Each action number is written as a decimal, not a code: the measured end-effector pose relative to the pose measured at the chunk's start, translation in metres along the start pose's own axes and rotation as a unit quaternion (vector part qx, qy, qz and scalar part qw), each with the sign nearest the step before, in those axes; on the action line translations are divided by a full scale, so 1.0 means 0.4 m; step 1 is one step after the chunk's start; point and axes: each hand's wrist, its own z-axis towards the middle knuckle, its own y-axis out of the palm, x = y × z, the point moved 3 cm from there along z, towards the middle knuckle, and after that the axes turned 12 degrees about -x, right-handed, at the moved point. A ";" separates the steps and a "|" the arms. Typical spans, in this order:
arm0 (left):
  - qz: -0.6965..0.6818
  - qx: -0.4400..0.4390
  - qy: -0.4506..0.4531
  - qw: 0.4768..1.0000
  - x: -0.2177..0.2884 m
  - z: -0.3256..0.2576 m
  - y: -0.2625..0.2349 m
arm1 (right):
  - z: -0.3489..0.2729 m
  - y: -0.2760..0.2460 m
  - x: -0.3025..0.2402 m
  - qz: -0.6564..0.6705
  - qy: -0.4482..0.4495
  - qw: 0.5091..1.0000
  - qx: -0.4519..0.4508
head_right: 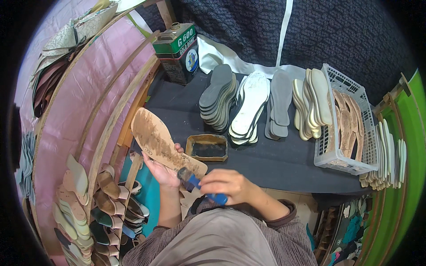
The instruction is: The person applies glue to shoe soles using a brush dipped into a small container of adhesive.
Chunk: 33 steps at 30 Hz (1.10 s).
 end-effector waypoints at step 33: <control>-0.019 0.030 0.056 0.998 0.029 0.032 -0.031 | -0.041 -0.023 0.029 -0.060 0.079 0.995 0.020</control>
